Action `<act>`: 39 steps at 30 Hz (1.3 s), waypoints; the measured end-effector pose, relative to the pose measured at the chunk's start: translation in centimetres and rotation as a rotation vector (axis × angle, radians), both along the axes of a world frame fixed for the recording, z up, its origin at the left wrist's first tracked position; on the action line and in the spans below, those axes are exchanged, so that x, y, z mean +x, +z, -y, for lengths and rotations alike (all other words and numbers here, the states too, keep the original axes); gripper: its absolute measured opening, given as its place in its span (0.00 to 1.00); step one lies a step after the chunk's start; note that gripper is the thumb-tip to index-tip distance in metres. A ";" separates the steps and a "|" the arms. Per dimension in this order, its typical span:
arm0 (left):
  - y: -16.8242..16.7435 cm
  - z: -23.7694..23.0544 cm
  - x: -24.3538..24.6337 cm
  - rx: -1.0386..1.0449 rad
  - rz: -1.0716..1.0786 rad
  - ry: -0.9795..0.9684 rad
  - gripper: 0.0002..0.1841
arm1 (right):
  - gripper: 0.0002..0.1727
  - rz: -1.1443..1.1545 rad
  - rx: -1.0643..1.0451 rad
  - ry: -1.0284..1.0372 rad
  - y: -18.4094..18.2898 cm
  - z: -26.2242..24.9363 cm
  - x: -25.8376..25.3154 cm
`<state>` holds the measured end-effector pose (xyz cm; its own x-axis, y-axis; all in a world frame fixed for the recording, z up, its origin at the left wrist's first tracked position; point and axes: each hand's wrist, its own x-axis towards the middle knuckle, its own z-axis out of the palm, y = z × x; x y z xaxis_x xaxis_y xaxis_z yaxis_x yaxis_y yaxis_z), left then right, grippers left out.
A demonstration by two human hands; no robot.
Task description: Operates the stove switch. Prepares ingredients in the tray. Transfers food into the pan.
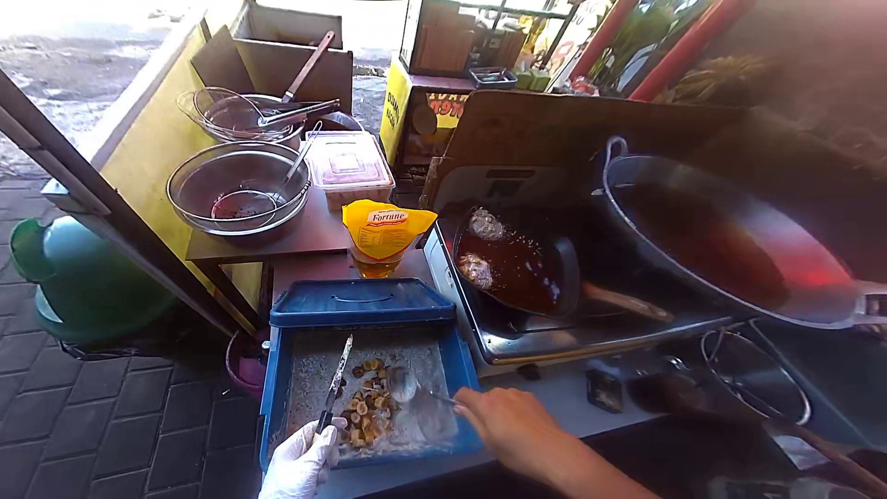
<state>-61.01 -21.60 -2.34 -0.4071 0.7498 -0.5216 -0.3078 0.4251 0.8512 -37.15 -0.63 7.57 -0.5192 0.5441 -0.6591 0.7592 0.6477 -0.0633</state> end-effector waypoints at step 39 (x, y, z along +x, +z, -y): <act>5.0 -3.0 -2.5 -0.503 -0.959 -1.050 0.23 | 0.26 -0.091 0.264 0.157 -4.8 5.2 0.7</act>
<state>-63.53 -18.64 2.69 -0.1405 0.7379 -0.6602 0.8849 0.3927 0.2506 -36.50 -5.79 2.74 -0.6605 0.5991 -0.4525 0.6479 0.7594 0.0597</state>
